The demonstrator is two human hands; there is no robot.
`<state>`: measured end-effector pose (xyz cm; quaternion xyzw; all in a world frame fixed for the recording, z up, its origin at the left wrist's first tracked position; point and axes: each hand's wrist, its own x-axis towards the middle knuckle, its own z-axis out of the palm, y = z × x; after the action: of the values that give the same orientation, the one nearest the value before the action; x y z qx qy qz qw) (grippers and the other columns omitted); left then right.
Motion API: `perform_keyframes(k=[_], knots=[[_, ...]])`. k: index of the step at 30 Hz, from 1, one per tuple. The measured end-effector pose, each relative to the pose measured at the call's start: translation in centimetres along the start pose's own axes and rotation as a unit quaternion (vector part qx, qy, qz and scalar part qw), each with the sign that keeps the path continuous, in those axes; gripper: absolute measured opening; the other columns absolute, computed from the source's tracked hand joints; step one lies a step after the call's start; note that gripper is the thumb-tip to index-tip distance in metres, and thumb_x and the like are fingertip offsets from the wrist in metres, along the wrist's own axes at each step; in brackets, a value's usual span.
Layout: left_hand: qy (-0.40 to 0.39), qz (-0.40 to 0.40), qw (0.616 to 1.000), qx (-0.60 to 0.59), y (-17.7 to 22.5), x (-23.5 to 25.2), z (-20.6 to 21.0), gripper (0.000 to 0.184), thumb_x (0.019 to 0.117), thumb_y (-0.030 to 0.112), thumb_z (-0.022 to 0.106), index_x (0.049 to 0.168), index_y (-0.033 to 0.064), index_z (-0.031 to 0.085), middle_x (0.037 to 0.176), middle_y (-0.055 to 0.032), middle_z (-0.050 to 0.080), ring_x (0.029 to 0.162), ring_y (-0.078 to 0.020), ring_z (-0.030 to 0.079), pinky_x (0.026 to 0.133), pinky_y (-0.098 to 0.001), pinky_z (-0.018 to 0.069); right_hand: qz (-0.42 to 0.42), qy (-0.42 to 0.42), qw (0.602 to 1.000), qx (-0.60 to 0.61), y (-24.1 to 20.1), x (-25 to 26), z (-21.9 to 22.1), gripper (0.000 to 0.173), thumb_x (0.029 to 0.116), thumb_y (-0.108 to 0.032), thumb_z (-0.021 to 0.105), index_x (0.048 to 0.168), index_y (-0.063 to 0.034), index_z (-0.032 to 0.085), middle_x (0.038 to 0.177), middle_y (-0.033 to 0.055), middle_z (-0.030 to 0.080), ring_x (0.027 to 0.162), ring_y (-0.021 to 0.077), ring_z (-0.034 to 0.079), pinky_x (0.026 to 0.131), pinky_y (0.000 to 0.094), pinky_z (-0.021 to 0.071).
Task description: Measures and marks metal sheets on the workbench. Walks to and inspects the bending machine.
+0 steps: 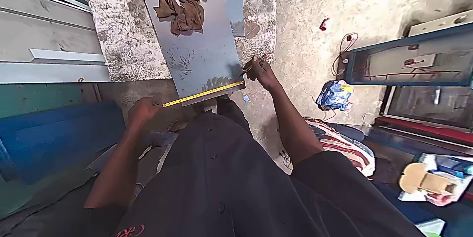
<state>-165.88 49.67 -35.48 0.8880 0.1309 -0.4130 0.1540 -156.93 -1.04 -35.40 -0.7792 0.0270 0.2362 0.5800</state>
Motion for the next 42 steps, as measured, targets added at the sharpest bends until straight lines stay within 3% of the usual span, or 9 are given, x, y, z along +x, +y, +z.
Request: perform_keyframes(k=[1,3,4,6,15,28,42], knots=[[0.001,0.002,1.0,-0.001,-0.3,0.1,0.1,0.038,0.0961,0.054,0.066,0.109,0.019,0.075,0.099,-0.0166,0.073,0.094,-0.0426,0.069,0.079,-0.0756,0.0494,0.001,-0.034,0.999,-0.002,0.0,0.6,-0.3,0.062,0.1124,-0.043,0.025,0.11,-0.0019,0.072,0.074,0.0057,0.069,0.062,0.0152,0.065,0.064,0.0365,0.0575],[0.001,0.006,1.0,-0.001,-1.0,0.3,0.2,0.038,0.0966,0.053,0.066,0.109,0.0182,0.075,0.101,-0.0161,0.073,0.096,-0.0415,0.069,0.081,-0.0745,0.0497,-0.006,-0.086,0.996,-0.003,0.5,1.6,-0.9,0.043,0.1096,-0.037,0.046,0.112,-0.0018,0.07,0.084,0.0073,0.074,0.071,0.0161,0.071,0.07,0.0376,0.062],[-0.003,0.001,1.0,-0.002,-1.2,0.3,0.2,0.038,0.097,0.051,0.066,0.111,0.0178,0.075,0.104,-0.0164,0.073,0.099,-0.0415,0.068,0.084,-0.0745,0.0493,-0.016,-0.107,0.994,-0.001,0.7,2.0,-1.2,0.031,0.1052,-0.031,0.058,0.112,-0.0025,0.067,0.085,0.0065,0.073,0.073,0.0151,0.07,0.071,0.0358,0.061],[-0.009,-0.013,1.0,-0.002,-1.1,0.1,-0.1,0.036,0.0972,0.05,0.067,0.111,0.0183,0.074,0.104,-0.0166,0.073,0.099,-0.042,0.069,0.084,-0.075,0.0489,-0.032,-0.137,0.99,-0.009,1.1,2.9,-1.6,0.022,0.098,-0.021,0.068,0.11,-0.0033,0.066,0.084,0.0044,0.071,0.073,0.0123,0.067,0.07,0.0329,0.0583],[-0.034,-0.039,0.998,0.024,-0.9,0.7,-0.8,0.034,0.0969,0.053,0.065,0.111,0.0226,0.074,0.105,-0.0166,0.073,0.1,-0.043,0.068,0.083,-0.0761,0.0483,-0.07,-0.225,0.967,-0.092,1.5,4.3,-2.4,0.018,0.0952,-0.021,0.067,0.103,-0.0056,0.07,0.083,0.0031,0.071,0.075,0.0103,0.068,0.075,0.0362,0.0593],[-0.027,-0.055,0.998,0.029,-0.4,0.4,-0.8,0.033,0.0963,0.052,0.066,0.109,0.0237,0.076,0.104,-0.0154,0.073,0.102,-0.0427,0.068,0.082,-0.0769,0.0483,-0.074,-0.234,0.964,-0.099,1.5,4.0,-2.3,0.018,0.0957,-0.024,0.07,0.103,-0.0074,0.069,0.08,0.0003,0.07,0.071,0.0072,0.066,0.069,0.0318,0.0578],[-0.034,-0.052,0.997,0.04,-0.4,0.7,-0.7,0.034,0.0967,0.052,0.065,0.11,0.0235,0.076,0.106,-0.0166,0.073,0.103,-0.0436,0.067,0.083,-0.0774,0.0479,-0.08,-0.235,0.96,-0.129,1.8,4.1,-2.3,0.02,0.0956,-0.026,0.07,0.105,-0.0088,0.07,0.08,0.0009,0.071,0.07,0.0092,0.067,0.07,0.0361,0.0583]])
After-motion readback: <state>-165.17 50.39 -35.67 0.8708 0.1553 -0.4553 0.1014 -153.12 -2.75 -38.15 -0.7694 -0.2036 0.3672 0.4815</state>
